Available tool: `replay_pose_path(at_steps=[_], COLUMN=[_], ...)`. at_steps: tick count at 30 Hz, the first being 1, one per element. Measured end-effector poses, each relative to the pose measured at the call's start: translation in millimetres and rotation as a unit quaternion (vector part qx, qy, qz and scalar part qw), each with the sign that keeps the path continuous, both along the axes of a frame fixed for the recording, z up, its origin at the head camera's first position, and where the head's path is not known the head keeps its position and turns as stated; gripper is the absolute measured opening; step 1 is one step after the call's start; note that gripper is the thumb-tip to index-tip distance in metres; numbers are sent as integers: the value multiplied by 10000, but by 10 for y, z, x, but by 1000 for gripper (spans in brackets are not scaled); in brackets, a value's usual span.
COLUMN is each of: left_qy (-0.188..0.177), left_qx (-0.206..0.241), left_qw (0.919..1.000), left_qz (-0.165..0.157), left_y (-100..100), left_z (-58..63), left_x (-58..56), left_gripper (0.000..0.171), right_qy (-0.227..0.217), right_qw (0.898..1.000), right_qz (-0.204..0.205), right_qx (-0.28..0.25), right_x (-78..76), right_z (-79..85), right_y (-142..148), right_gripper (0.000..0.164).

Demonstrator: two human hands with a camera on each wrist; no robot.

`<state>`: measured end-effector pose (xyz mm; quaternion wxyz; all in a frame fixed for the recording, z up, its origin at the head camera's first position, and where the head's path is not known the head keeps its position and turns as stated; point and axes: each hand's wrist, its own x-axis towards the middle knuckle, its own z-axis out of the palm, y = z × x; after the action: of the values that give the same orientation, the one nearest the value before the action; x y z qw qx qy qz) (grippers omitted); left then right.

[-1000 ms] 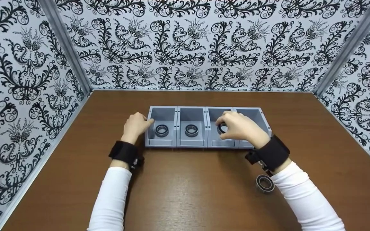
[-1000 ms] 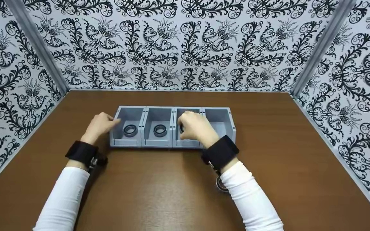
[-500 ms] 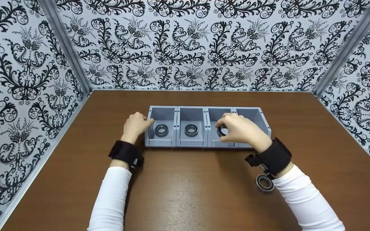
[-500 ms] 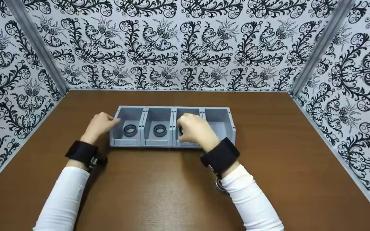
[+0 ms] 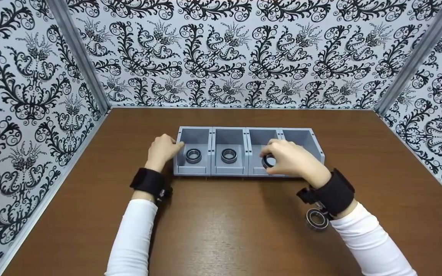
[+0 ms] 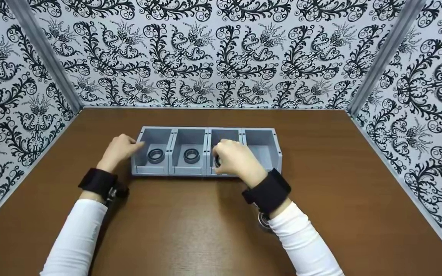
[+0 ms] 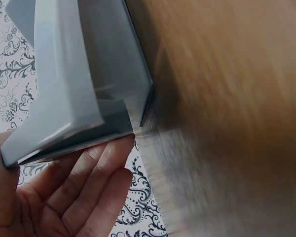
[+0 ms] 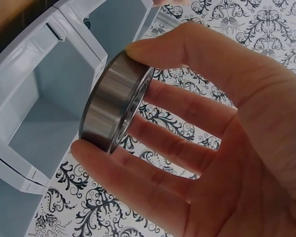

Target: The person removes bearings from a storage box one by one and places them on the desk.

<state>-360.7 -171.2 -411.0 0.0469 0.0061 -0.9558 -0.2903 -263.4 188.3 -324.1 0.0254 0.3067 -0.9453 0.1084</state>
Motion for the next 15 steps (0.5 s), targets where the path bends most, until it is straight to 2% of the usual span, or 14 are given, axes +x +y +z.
replay_pose_path(at_steps=[6,15], left_qy=[25,-96], left_qx=[1,-25], left_qw=[10000,10000], left_qz=[5,10], left_y=[-3,0], left_z=[2,21], left_x=[5,9], left_gripper=[40,44], right_qy=[190,92], right_qw=[9995,9994], right_qz=[248,315], right_qx=[-46,-94], right_x=[46,125], right_z=[-9,-2], right_y=[24,35], right_gripper=[25,26])
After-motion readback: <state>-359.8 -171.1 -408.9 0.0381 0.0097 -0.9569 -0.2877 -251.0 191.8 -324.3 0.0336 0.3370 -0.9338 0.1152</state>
